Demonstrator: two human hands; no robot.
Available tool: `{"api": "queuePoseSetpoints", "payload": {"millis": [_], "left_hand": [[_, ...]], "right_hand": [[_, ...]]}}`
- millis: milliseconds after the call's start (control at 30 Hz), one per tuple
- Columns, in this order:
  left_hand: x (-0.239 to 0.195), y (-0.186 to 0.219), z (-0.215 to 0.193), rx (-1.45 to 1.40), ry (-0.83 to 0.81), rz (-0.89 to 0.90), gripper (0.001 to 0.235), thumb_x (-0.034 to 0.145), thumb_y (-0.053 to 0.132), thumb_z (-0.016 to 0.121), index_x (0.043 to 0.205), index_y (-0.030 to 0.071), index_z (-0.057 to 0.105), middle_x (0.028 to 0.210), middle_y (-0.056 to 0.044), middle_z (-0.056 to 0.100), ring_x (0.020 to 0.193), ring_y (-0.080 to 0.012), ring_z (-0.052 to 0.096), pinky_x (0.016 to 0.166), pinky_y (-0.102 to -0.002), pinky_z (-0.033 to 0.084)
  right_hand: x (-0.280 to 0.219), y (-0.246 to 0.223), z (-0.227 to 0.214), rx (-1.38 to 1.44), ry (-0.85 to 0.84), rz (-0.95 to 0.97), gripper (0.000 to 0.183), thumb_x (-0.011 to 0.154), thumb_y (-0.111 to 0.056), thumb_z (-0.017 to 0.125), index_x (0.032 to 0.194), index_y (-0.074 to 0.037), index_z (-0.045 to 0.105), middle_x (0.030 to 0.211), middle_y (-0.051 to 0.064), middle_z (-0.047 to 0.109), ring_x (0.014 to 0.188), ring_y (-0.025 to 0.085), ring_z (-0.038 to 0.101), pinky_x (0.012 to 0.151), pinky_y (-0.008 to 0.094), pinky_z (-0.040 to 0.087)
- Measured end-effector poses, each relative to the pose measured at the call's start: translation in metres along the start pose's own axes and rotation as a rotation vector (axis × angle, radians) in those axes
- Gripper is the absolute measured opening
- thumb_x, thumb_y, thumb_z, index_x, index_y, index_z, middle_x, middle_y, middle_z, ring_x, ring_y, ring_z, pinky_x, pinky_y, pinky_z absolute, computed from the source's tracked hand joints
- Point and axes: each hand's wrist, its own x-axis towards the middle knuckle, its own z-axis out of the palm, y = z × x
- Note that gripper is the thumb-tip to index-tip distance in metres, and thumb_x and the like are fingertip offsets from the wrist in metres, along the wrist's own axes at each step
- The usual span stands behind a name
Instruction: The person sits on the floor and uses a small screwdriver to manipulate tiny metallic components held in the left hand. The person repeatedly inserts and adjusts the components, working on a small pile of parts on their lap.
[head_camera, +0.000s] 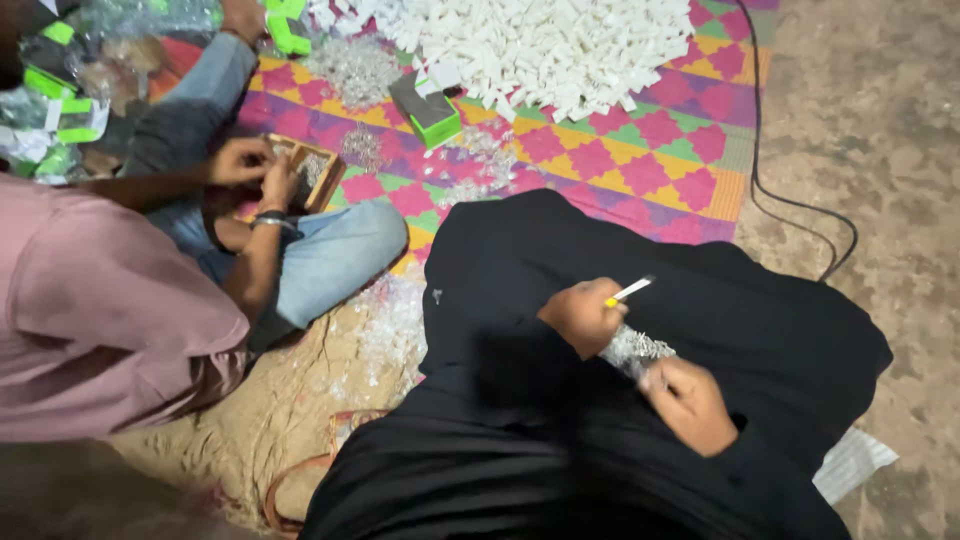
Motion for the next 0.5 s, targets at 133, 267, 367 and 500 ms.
{"api": "queuePoseSetpoints", "payload": {"millis": [133, 267, 367, 500], "left_hand": [[-0.019, 0.018, -0.003, -0.197, -0.267, 0.077, 0.029, 0.083, 0.032, 0.071, 0.095, 0.006, 0.069, 0.086, -0.017, 0.071, 0.082, -0.035, 0.072, 0.073, -0.045, 0.058], [-0.018, 0.019, 0.004, -0.026, -0.383, 0.06, 0.027, 0.089, 0.035, 0.066, 0.091, 0.01, 0.073, 0.089, -0.014, 0.075, 0.087, -0.034, 0.072, 0.078, -0.046, 0.057], [-0.021, 0.016, 0.01, 0.031, -0.365, 0.035, 0.027, 0.089, 0.035, 0.064, 0.091, 0.01, 0.074, 0.088, -0.015, 0.075, 0.085, -0.0344, 0.072, 0.076, -0.047, 0.057], [-0.03, 0.014, 0.019, 0.048, -0.327, -0.01, 0.032, 0.089, 0.039, 0.065, 0.092, 0.008, 0.072, 0.087, -0.016, 0.074, 0.081, -0.0357, 0.072, 0.07, -0.048, 0.055]], "right_hand": [[0.009, -0.013, 0.009, -0.073, 0.162, 0.194, 0.016, 0.091, -0.012, 0.067, 0.101, -0.003, 0.074, 0.074, 0.005, 0.069, 0.063, 0.012, 0.059, 0.06, 0.027, 0.048], [0.011, -0.016, 0.01, -0.138, 0.167, 0.312, 0.014, 0.089, -0.014, 0.071, 0.098, -0.005, 0.077, 0.074, 0.005, 0.071, 0.061, 0.011, 0.06, 0.058, 0.028, 0.048], [0.01, -0.016, 0.01, -0.183, 0.168, 0.385, 0.013, 0.089, -0.015, 0.073, 0.099, -0.007, 0.078, 0.073, 0.006, 0.071, 0.061, 0.016, 0.059, 0.057, 0.031, 0.048], [0.008, -0.006, 0.012, -0.34, 0.203, 0.214, 0.015, 0.085, -0.015, 0.074, 0.098, -0.01, 0.078, 0.083, 0.009, 0.074, 0.065, 0.02, 0.069, 0.06, 0.032, 0.053]]}}
